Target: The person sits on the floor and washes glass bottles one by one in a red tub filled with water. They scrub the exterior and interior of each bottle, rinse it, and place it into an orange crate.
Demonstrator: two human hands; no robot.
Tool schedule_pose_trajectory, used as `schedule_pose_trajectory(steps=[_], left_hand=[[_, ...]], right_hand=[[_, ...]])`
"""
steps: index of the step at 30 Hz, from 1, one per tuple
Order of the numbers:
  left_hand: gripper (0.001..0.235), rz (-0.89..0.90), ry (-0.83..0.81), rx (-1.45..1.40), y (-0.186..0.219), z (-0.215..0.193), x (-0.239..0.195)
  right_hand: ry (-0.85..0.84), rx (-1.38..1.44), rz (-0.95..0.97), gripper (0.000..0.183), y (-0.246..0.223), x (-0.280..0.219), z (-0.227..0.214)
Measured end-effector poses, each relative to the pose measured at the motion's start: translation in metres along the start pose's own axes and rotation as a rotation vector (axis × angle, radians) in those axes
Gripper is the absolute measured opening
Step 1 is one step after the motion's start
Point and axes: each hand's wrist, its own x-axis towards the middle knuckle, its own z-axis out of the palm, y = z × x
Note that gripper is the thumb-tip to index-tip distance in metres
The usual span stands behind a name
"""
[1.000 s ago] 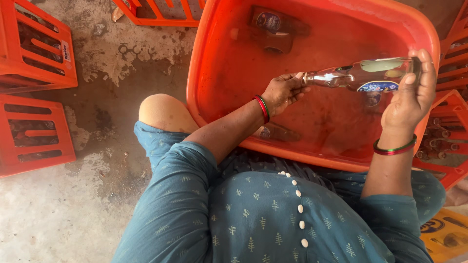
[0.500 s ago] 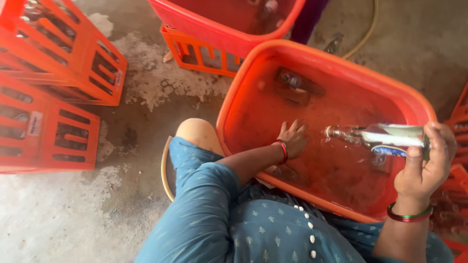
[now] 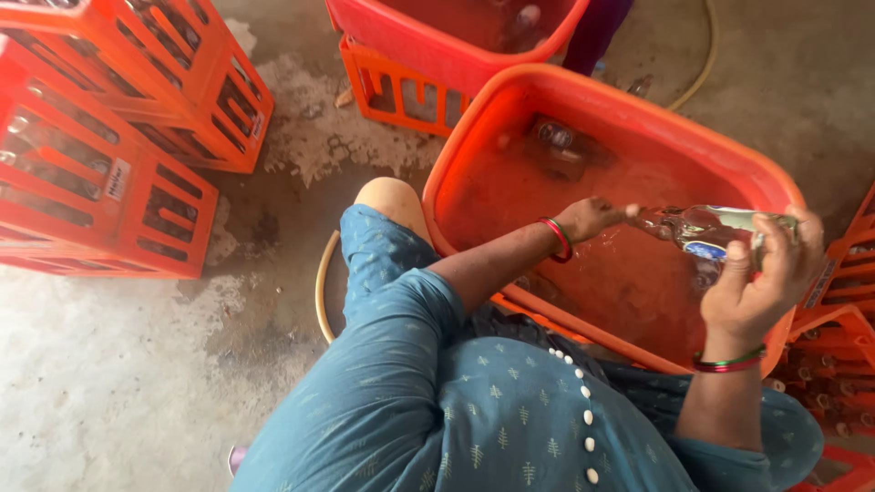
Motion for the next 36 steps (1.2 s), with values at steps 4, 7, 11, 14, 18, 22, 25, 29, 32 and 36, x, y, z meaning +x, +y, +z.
schedule_pose_trajectory(steps=[4, 7, 11, 14, 18, 22, 25, 29, 32, 36], left_hand=[[0.060, -0.285, -0.161, -0.710, 0.019, 0.015, -0.002], [0.052, -0.386, -0.055, -0.863, 0.012, 0.023, -0.014], [0.042, -0.188, 0.167, -1.060, 0.036, -0.008, 0.002], [0.035, 0.003, 0.218, -1.197, 0.048, -0.014, 0.013], [0.029, 0.245, 0.080, -1.101, 0.087, -0.031, 0.016], [0.042, 0.465, -0.135, -0.847, 0.129, -0.023, -0.020], [0.055, 0.388, -0.163, -0.588, 0.150, -0.013, -0.048], [0.077, 0.615, -0.313, -0.558, 0.157, -0.004, -0.055], [0.073, 0.683, -0.148, -0.352, 0.150, 0.003, -0.046], [0.078, 0.776, -0.068, -0.318, 0.140, 0.006, -0.037]], right_hand=[[0.074, 0.036, -0.028, 0.024, 0.003, -0.015, 0.015], [-0.043, 0.100, 0.052, 0.027, 0.002, -0.033, 0.028], [-0.027, 0.561, 0.177, 0.053, 0.016, -0.032, 0.033], [-0.030, 0.976, 0.377, 0.074, 0.042, -0.042, 0.028], [-0.067, 1.244, 0.523, 0.073, 0.059, -0.045, 0.036], [-0.028, 1.566, 0.665, 0.076, 0.059, -0.051, 0.040], [-0.017, 1.638, 0.644, 0.067, 0.060, -0.053, 0.041], [0.002, 1.685, 0.651, 0.071, 0.063, -0.054, 0.041], [0.000, 1.677, 0.668, 0.078, 0.062, -0.055, 0.038], [-0.065, 1.650, 0.692, 0.083, 0.060, -0.053, 0.035]])
